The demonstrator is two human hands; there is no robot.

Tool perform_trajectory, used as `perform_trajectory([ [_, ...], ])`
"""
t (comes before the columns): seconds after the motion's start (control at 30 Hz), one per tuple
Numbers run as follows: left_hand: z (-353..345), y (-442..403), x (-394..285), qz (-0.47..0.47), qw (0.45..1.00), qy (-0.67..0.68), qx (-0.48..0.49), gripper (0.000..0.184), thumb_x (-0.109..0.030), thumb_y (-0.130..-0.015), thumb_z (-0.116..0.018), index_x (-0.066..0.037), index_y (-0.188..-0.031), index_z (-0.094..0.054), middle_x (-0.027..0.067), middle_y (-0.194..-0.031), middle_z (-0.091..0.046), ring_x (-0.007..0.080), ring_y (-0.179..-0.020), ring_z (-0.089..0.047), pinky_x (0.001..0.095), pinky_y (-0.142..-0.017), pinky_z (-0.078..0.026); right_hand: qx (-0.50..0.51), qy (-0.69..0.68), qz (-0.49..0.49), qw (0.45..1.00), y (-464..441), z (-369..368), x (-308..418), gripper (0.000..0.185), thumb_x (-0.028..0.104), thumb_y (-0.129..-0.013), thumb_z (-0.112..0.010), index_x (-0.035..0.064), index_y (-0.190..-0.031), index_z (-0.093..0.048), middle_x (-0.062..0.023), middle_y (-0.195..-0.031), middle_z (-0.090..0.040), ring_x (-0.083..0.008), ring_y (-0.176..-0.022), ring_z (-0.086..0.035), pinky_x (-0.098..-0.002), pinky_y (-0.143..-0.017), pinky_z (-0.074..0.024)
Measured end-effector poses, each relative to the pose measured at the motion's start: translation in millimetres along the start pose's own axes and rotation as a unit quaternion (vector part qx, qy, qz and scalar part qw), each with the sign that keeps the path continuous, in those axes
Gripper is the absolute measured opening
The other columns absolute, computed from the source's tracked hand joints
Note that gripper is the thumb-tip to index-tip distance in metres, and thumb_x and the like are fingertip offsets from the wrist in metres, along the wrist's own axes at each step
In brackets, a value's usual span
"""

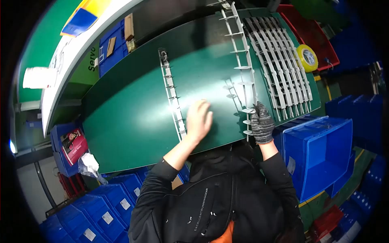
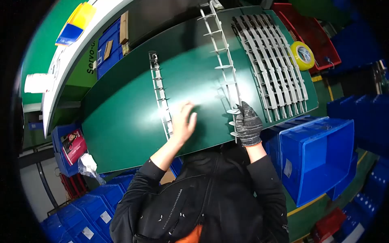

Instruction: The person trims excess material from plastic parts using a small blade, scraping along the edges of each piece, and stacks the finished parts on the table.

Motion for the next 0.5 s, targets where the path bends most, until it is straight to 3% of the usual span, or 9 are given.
perform_trajectory([
  [0.03, 32.5, 12.2, 23.9, 0.055, 0.994, -0.053, -0.076, 0.035, -0.009, -0.075, -0.058, -0.001, -0.108, -0.052, 0.0177, -0.113, -0.050, 0.0338, -0.107, -0.046, 0.0397, -0.091, -0.037, 0.020, 0.028, 0.009, 0.999, -2.4, -17.4, -1.9, 0.032, 0.016, -0.081, -0.047, 0.0052, -0.111, -0.054, -0.0149, -0.094, -0.061, -0.0296, -0.082, -0.060, -0.0377, -0.073, -0.0484],
  [0.1, 68.1, 39.1, 66.8, 0.158, 0.971, -0.109, -0.140, 0.043, -0.012, -0.073, -0.061, 0.001, -0.112, -0.049, 0.0214, -0.117, -0.045, 0.0355, -0.113, -0.040, 0.0413, -0.095, -0.033, 0.159, 0.194, -0.007, 0.968, -1.8, -66.0, -23.0, 0.032, 0.020, -0.081, -0.049, 0.0055, -0.108, -0.055, -0.0154, -0.097, -0.060, -0.0306, -0.086, -0.059, -0.0405, -0.076, -0.0468],
  [0.17, 68.8, 68.3, 100.4, 0.214, 0.961, -0.113, -0.135, 0.046, -0.015, -0.071, -0.061, 0.001, -0.112, -0.050, 0.0203, -0.117, -0.046, 0.0356, -0.112, -0.040, 0.0410, -0.095, -0.033, 0.216, 0.207, -0.026, 0.954, -4.6, -80.4, -21.5, 0.032, 0.022, -0.080, -0.050, 0.0051, -0.107, -0.055, -0.0171, -0.095, -0.060, -0.0317, -0.085, -0.058, -0.0413, -0.075, -0.0464],
  [0.23, 46.1, 84.6, 126.6, 0.266, 0.960, -0.078, -0.041, 0.041, -0.014, -0.069, -0.060, 0.000, -0.108, -0.053, 0.0175, -0.117, -0.047, 0.0333, -0.113, -0.040, 0.0399, -0.095, -0.033, 0.196, 0.168, -0.033, 0.966, -18.4, -74.4, 0.3, 0.032, 0.022, -0.079, -0.051, 0.0044, -0.106, -0.056, -0.0183, -0.095, -0.060, -0.0328, -0.085, -0.058, -0.0415, -0.075, -0.0464],
  [0.3, 50.4, 82.2, 117.9, 0.277, 0.957, -0.073, -0.040, 0.034, -0.009, -0.068, -0.058, -0.001, -0.101, -0.055, 0.0145, -0.115, -0.049, 0.0323, -0.110, -0.042, 0.0394, -0.093, -0.034, 0.105, 0.101, 0.014, 0.989, -28.2, -68.3, 18.7, 0.031, 0.022, -0.079, -0.052, 0.0049, -0.105, -0.056, -0.0184, -0.092, -0.060, -0.0338, -0.084, -0.058, -0.0422, -0.074, -0.0465],
  [0.4, 53.0, 88.0, 129.6, 0.294, 0.952, -0.002, -0.081, 0.028, -0.003, -0.072, -0.053, 0.000, -0.100, -0.055, 0.0159, -0.113, -0.049, 0.0332, -0.107, -0.045, 0.0392, -0.090, -0.038, 0.081, 0.104, 0.026, 0.991, -30.8, -70.6, 32.3, 0.032, 0.023, -0.080, -0.051, 0.0052, -0.107, -0.055, -0.0182, -0.094, -0.060, -0.0337, -0.085, -0.058, -0.0421, -0.075, -0.0462],
  [0.47, 82.2, 89.8, 110.6, 0.220, 0.947, -0.094, -0.216, 0.031, 0.004, -0.075, -0.048, 0.001, -0.105, -0.052, 0.0172, -0.114, -0.048, 0.0332, -0.103, -0.048, 0.0391, -0.086, -0.041, 0.232, 0.252, -0.034, 0.939, -21.8, -99.2, 9.5, 0.033, 0.023, -0.082, -0.049, 0.0055, -0.110, -0.054, -0.0181, -0.096, -0.060, -0.0337, -0.086, -0.058, -0.0423, -0.076, -0.0461],
  [0.5, 86.1, 91.9, 109.5, 0.221, 0.946, -0.093, -0.217, 0.031, 0.004, -0.075, -0.048, 0.001, -0.105, -0.052, 0.0172, -0.114, -0.048, 0.0332, -0.103, -0.048, 0.0391, -0.086, -0.041, 0.262, 0.266, -0.010, 0.928, -17.0, -106.4, 6.6, 0.034, 0.023, -0.083, -0.047, 0.0057, -0.112, -0.053, -0.0184, -0.096, -0.060, -0.0333, -0.087, -0.058, -0.0422, -0.077, -0.0457],
])
Point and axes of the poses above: each hand's wrist, its own y-axis away from the middle knuckle, its own z-axis out of the back of the hand, x = y × z, the point moved 9 cm from there along -y, towards the middle knuckle
